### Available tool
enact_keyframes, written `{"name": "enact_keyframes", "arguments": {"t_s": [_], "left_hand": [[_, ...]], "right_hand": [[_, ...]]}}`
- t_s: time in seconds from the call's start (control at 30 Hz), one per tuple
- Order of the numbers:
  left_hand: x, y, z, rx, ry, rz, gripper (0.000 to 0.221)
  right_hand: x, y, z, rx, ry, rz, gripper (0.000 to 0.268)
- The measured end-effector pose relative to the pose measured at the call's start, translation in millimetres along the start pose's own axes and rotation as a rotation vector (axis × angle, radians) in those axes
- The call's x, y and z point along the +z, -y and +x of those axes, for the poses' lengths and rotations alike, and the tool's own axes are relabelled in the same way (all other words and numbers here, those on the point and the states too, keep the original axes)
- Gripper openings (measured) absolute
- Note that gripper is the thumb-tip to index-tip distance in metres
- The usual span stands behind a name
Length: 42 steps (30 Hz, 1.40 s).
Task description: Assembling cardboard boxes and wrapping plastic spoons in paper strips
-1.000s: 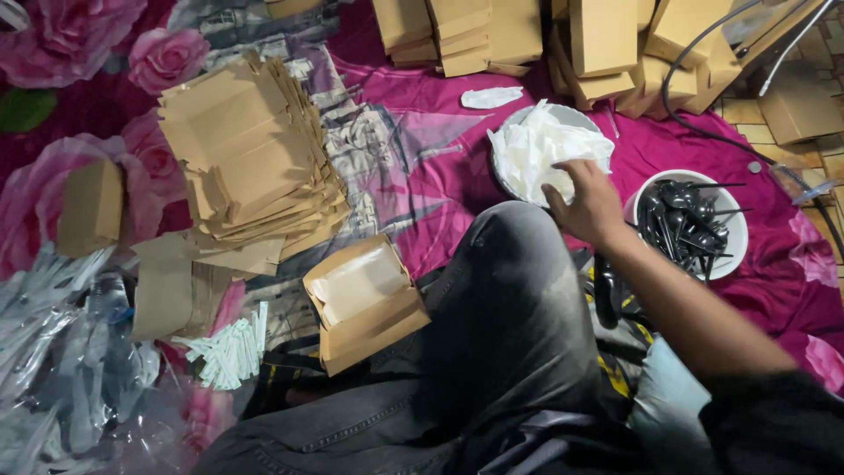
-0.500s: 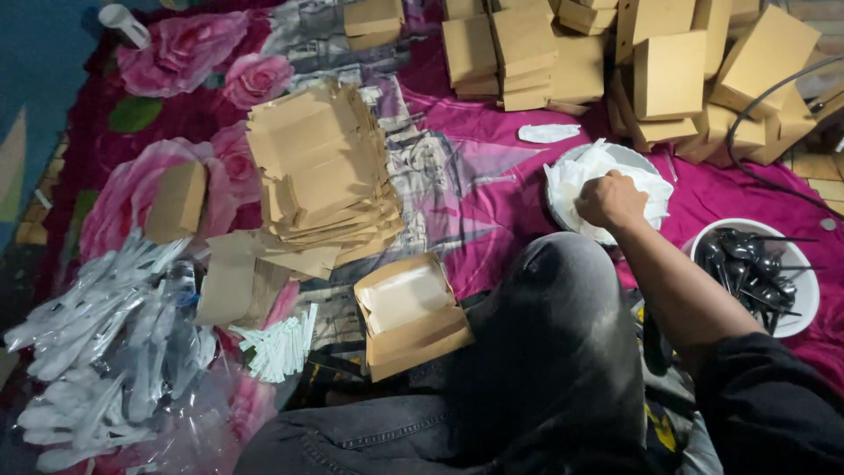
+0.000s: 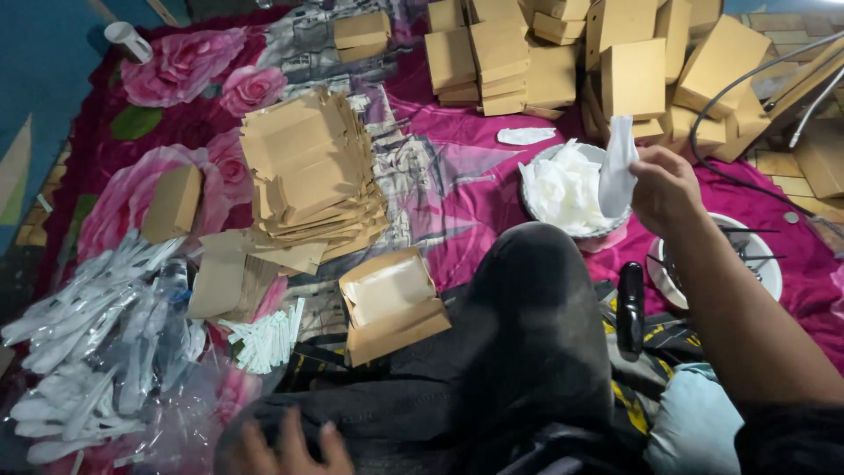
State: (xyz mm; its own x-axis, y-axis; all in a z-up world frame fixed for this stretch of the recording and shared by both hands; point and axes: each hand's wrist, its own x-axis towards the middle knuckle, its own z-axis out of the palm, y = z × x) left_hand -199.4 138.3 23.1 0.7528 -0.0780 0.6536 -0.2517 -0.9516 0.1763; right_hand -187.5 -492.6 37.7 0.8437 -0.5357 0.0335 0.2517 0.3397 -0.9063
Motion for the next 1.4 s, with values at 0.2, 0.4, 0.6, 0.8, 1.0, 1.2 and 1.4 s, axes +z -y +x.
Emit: {"name": "enact_keyframes", "arguments": {"t_s": [0.2, 0.4, 0.6, 0.8, 1.0, 1.2, 1.4], "left_hand": [[-5.1, -145.3, 33.5, -0.446, 0.829, -1.148, 0.057], [83.0, -273.8, -22.5, -0.607, 0.953, -1.799, 0.081], [30.0, -281.3, 9.7, -0.525, 0.857, -1.117, 0.018], [34.1, -231.0, 8.4, -0.5, 0.598, -1.126, 0.012], [-6.6, -150.9, 24.0, -0.523, 0.465, -0.698, 0.027], [-24.9, -91.6, 18.1, -0.802, 0.209, -0.916, 0.02], [-32.5, -71.3, 13.9, -1.011, 0.26, -1.403, 0.025]], "right_hand": [[5.1, -17.3, -100.9, 0.218, 0.286, 0.166, 0.016], [49.9, -39.2, -183.4, 0.415, 0.445, -0.007, 0.024], [61.7, -44.4, -204.4, 0.411, 0.411, -0.021, 0.016], [44.4, -1.2, -176.6, 0.537, 0.579, -0.178, 0.027], [-95.3, 19.9, -106.8, -0.063, -0.195, -1.186, 0.011], [-165.3, -14.5, -116.0, 0.348, -0.32, -1.386, 0.031], [-87.9, -15.8, -102.9, 0.39, -0.286, -1.583, 0.04]]}}
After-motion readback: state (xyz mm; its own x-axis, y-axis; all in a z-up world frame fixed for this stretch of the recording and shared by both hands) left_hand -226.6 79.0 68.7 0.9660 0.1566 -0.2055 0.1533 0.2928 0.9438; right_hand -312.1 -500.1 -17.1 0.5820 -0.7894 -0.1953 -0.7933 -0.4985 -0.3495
